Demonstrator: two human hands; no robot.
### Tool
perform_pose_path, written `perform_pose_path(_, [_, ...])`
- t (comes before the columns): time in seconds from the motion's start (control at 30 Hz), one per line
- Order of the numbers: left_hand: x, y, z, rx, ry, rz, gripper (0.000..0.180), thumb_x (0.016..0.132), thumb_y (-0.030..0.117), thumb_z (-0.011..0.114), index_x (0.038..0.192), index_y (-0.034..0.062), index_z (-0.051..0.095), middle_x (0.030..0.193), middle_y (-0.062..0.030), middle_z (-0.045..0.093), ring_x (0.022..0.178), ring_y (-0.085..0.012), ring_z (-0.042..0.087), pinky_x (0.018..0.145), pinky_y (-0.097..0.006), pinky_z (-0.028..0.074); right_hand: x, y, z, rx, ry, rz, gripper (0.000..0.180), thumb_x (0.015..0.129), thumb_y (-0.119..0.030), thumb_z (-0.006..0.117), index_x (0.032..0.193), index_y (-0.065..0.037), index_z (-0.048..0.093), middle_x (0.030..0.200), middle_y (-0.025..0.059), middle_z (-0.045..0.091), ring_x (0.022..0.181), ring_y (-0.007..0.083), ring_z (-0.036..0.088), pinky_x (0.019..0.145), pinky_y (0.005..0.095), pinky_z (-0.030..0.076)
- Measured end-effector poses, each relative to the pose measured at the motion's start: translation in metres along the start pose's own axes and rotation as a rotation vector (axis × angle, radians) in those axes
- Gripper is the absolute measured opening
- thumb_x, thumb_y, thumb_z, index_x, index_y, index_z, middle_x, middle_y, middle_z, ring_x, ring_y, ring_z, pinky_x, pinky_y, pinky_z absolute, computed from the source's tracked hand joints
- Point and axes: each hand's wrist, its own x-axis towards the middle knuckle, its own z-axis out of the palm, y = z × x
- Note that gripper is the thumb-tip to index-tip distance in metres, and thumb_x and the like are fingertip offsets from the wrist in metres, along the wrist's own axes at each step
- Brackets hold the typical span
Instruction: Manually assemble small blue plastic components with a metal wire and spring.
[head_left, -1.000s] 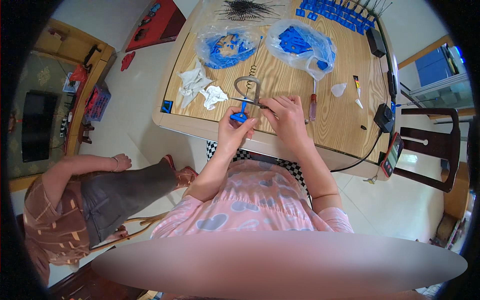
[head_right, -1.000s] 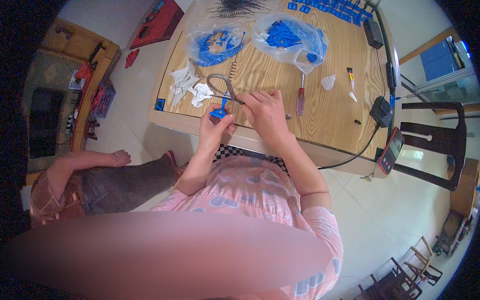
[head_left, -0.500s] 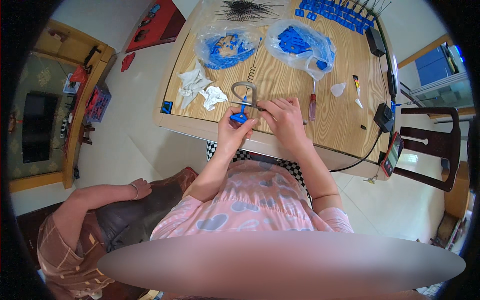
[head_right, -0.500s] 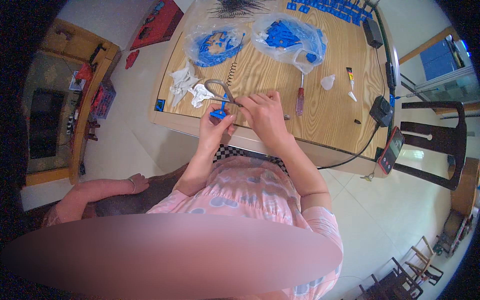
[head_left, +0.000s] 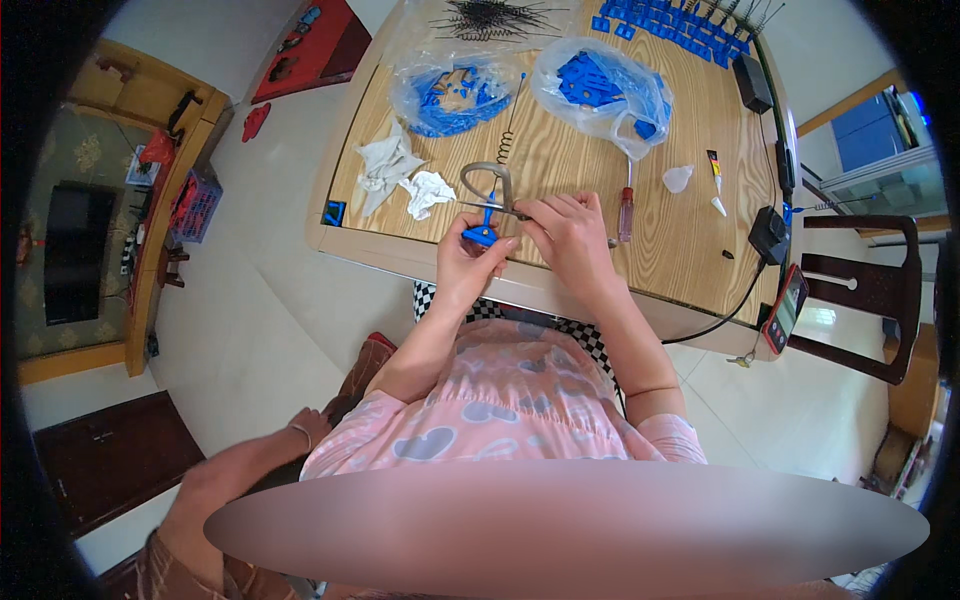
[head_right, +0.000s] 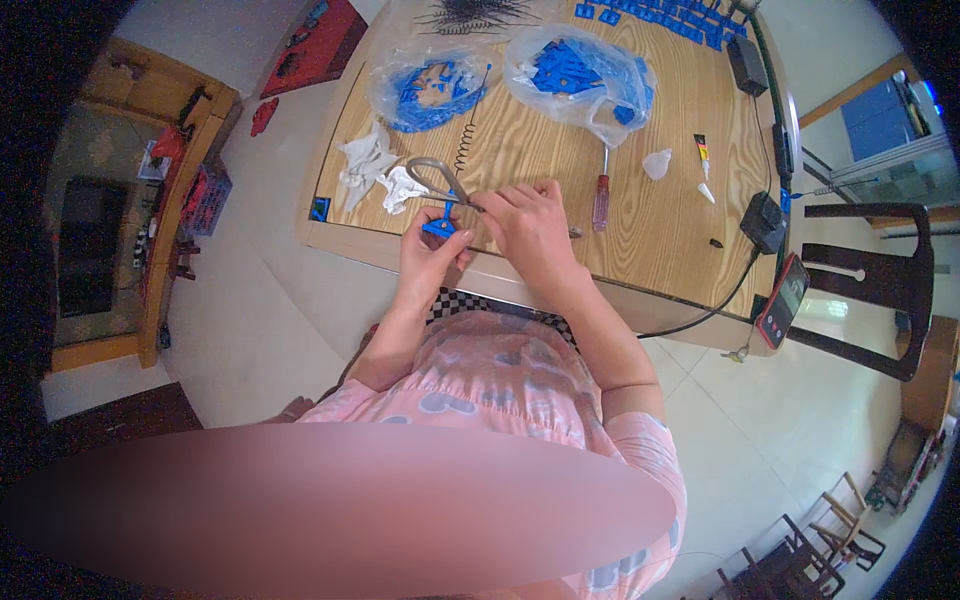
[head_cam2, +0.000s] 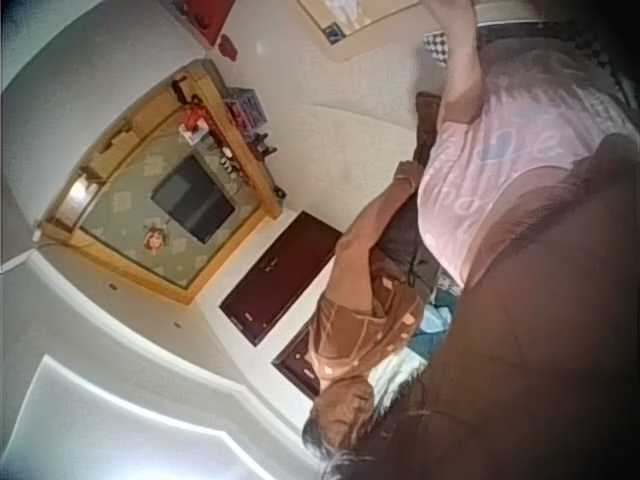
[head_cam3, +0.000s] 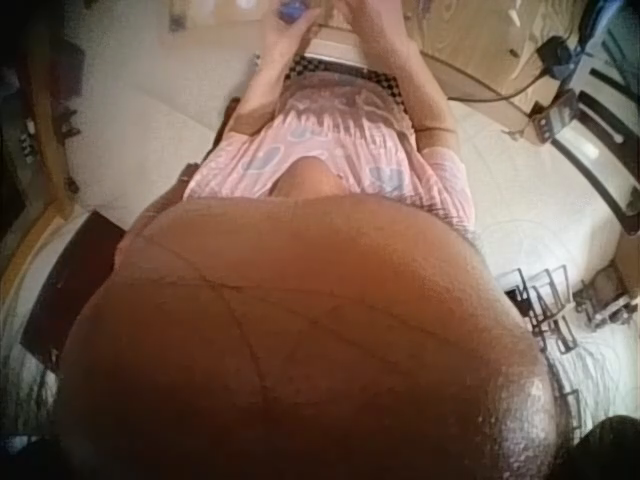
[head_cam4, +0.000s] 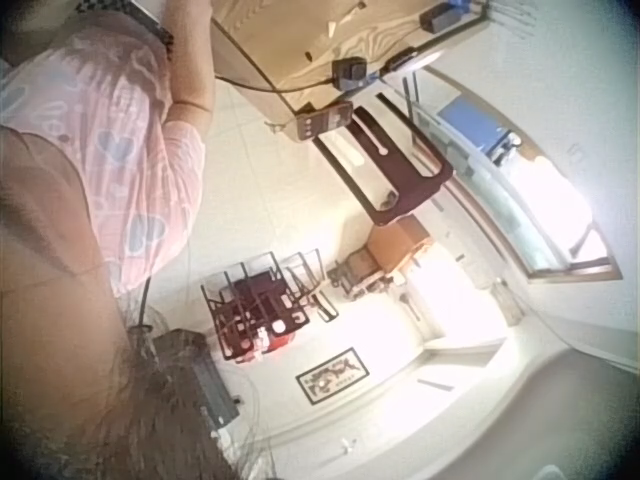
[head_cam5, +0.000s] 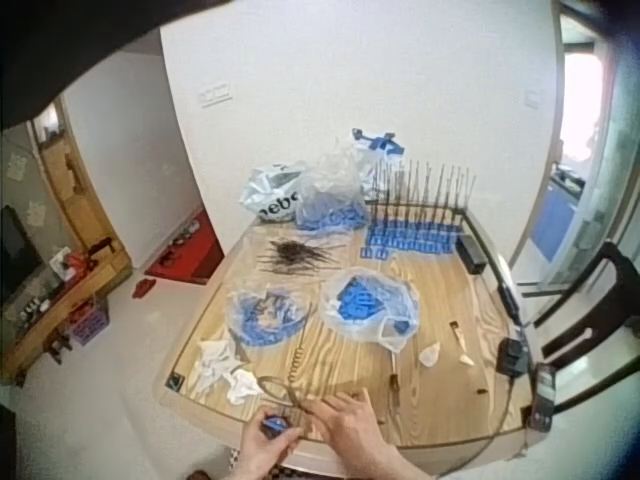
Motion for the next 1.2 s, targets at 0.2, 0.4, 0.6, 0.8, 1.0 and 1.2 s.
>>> perform_pose_path(0.2, [-0.0001, -0.0016, 0.0001, 0.019, -0.008, 0.028, 0.027, 0.075, 0.002, 0.068, 0.091, 0.0026, 0.046, 0.066, -0.0027, 0.054, 0.050, -0.0076, 0.050, 0.044, -0.021, 0.040, 0.0022, 0.0000, -0.0011, 0.032, -0.015, -0.027, 0.019, 0.073, -0.013, 0.063, 0.091, -0.010, 0.061, 0.073, 0.0037, 0.058, 0.073, 0.0200, 0.056, 0.071, 0.0354, 0.035])
perform_pose_path(0.4, [-0.0006, 0.0022, -0.0016, 0.059, -0.001, 0.030, 0.022, 0.077, -0.001, 0.064, 0.090, 0.0025, 0.046, 0.065, -0.0031, 0.054, 0.050, -0.0088, 0.050, 0.045, -0.022, 0.040, 0.0028, -0.0026, -0.0058, 0.038, 0.016, 0.035, 0.018, 0.073, -0.013, 0.062, 0.092, -0.010, 0.061, 0.075, 0.0044, 0.058, 0.073, 0.0207, 0.055, 0.072, 0.0360, 0.036])
perform_pose_path(0.6, [-0.0021, 0.0045, 0.0003, 0.069, 0.005, 0.031, 0.023, 0.077, -0.001, 0.064, 0.091, 0.0029, 0.046, 0.066, -0.0033, 0.054, 0.051, -0.0088, 0.050, 0.045, -0.021, 0.040, 0.0010, -0.0004, -0.0014, 0.029, -0.006, 0.014, 0.018, 0.074, -0.014, 0.062, 0.092, -0.010, 0.061, 0.074, 0.0046, 0.058, 0.072, 0.0207, 0.055, 0.072, 0.0361, 0.036])
perform_pose_path(0.8, [-0.0001, 0.0005, -0.0016, 0.023, 0.009, 0.033, 0.031, 0.073, 0.004, 0.072, 0.091, 0.0027, 0.047, 0.066, -0.0014, 0.055, 0.051, -0.0061, 0.051, 0.044, -0.019, 0.040, 0.0003, -0.0033, -0.0013, 0.034, -0.044, 0.001, 0.018, 0.074, -0.014, 0.062, 0.091, -0.010, 0.062, 0.074, 0.0046, 0.058, 0.073, 0.0203, 0.055, 0.072, 0.0362, 0.036])
perform_pose_path(1.0, [-0.0008, 0.0018, -0.0009, 0.023, 0.005, 0.014, 0.031, 0.073, 0.003, 0.071, 0.092, 0.0022, 0.047, 0.065, -0.0017, 0.054, 0.050, -0.0062, 0.050, 0.043, -0.020, 0.040, 0.0012, -0.0026, 0.0007, 0.025, -0.014, -0.007, 0.018, 0.073, -0.014, 0.062, 0.091, -0.010, 0.062, 0.074, 0.0041, 0.059, 0.073, 0.0199, 0.055, 0.072, 0.0361, 0.035])
perform_pose_path(1.2, [-0.0013, 0.0013, -0.0008, 0.044, -0.017, 0.017, 0.024, 0.077, -0.002, 0.064, 0.091, 0.0025, 0.045, 0.068, -0.0048, 0.055, 0.051, -0.0098, 0.050, 0.045, -0.022, 0.040, 0.0033, -0.0032, -0.0013, 0.031, -0.003, -0.010, 0.018, 0.073, -0.014, 0.062, 0.090, -0.010, 0.062, 0.073, 0.0039, 0.058, 0.073, 0.0199, 0.055, 0.072, 0.0362, 0.035])
